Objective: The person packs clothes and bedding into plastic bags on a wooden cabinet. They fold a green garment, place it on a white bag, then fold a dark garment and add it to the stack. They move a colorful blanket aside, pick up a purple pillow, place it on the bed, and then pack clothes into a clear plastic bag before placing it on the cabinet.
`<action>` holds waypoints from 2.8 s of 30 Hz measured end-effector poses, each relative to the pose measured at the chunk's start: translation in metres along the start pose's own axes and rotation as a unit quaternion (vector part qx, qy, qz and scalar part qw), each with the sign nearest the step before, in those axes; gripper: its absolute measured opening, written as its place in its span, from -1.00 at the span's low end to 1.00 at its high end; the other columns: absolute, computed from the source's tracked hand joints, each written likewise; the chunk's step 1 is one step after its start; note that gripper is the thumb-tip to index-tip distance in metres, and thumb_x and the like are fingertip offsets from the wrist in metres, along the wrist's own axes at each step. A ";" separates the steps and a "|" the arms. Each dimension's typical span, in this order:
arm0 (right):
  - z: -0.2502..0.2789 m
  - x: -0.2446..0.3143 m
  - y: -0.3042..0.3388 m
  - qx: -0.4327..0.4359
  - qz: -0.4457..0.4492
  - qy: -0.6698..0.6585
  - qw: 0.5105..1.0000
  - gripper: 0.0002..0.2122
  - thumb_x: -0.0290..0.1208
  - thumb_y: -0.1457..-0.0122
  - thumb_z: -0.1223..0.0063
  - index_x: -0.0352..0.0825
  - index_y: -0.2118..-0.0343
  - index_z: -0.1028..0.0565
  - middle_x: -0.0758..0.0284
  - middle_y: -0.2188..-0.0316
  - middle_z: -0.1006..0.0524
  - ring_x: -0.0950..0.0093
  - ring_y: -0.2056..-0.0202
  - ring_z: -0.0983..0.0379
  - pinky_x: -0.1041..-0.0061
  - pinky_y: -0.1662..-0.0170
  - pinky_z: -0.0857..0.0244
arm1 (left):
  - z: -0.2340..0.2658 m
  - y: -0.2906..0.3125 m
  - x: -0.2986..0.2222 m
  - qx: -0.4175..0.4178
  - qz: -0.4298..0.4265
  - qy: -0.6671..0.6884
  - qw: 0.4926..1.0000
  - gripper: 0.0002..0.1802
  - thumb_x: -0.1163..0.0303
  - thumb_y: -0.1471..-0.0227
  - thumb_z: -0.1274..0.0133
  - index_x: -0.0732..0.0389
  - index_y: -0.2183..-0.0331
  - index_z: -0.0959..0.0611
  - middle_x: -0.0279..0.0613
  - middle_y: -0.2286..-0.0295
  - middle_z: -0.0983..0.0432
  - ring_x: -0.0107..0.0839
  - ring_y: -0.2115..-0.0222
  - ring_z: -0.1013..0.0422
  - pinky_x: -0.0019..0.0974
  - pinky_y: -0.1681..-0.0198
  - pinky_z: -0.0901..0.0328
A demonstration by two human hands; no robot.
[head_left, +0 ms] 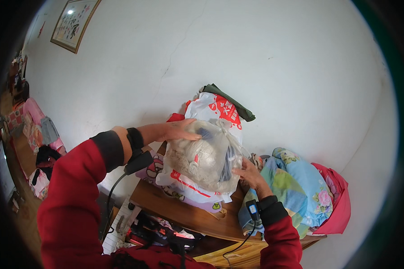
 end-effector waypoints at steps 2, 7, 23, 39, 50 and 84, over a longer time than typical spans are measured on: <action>-0.008 0.003 -0.005 -0.004 0.058 -0.038 0.998 -0.39 -0.48 0.13 -0.19 -0.35 -0.03 -0.20 0.36 0.24 -0.43 0.55 0.22 -0.35 0.57 0.17 -0.25 | -0.001 0.002 0.005 -0.067 0.013 0.021 0.997 -0.12 0.11 0.14 -0.11 0.19 -0.12 -0.05 -0.08 0.00 -0.14 -0.35 -0.04 -0.06 -0.27 -0.07 -0.02; -0.017 0.017 -0.012 -0.018 0.077 -0.017 0.997 -0.47 -0.54 0.14 -0.19 -0.39 0.04 -0.28 0.35 0.24 -0.44 0.53 0.22 -0.36 0.55 0.13 -0.24 | 0.011 -0.009 0.015 -0.091 -0.032 0.069 0.993 -0.25 0.24 0.09 -0.09 0.23 -0.08 -0.14 -0.13 0.07 -0.26 -0.38 0.06 -0.20 -0.32 0.01 -0.15; -0.046 0.035 -0.010 -0.013 0.057 -0.048 0.997 -0.60 -0.43 0.05 -0.16 -0.36 0.11 -0.37 0.39 0.27 -0.46 0.62 0.27 -0.37 0.60 0.17 -0.25 | 0.025 -0.003 0.044 -0.139 -0.002 0.160 0.977 -0.39 0.25 0.01 -0.02 0.13 -0.06 -0.21 -0.16 0.10 -0.31 -0.45 0.13 -0.30 -0.41 0.12 -0.28; -0.030 0.010 -0.003 0.046 0.118 -0.026 0.992 -0.46 -0.27 0.05 -0.15 -0.29 -0.02 -0.26 0.35 0.16 -0.39 0.57 0.13 -0.27 0.56 0.08 -0.16 | 0.010 0.026 -0.003 -0.131 -0.028 -0.040 0.990 -0.33 0.14 -0.01 0.06 0.18 -0.10 -0.14 -0.14 0.00 -0.18 -0.33 -0.02 -0.13 -0.39 -0.04 -0.05; -0.054 -0.011 0.015 0.009 0.037 -0.228 0.973 -0.31 -0.45 0.12 -0.21 -0.33 -0.09 -0.09 0.30 0.11 -0.34 0.51 0.11 -0.29 0.50 0.06 -0.22 | -0.003 0.053 0.028 -0.082 0.022 0.176 0.981 -0.28 0.22 -0.02 0.07 0.08 -0.14 0.01 -0.15 -0.07 -0.04 -0.30 -0.06 -0.06 -0.25 -0.06 -0.05; -0.052 0.015 0.004 -0.045 0.176 0.101 0.978 -0.19 -0.06 0.14 -0.13 -0.40 -0.12 -0.05 -0.01 -0.08 -0.12 0.23 -0.11 -0.06 0.45 -0.12 0.04 | -0.012 0.026 -0.039 -0.020 -0.021 -0.367 0.930 -0.32 0.18 0.19 -0.11 0.03 -0.04 -0.31 -0.07 -0.13 0.10 -0.18 -0.14 0.11 -0.22 -0.10 0.03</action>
Point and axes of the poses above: each hand's wrist, its own y-axis away from the middle knuckle, its own z-axis out of the back of the hand, x = y × z, the point moved 1 cm from there along -y, towards the middle knuckle
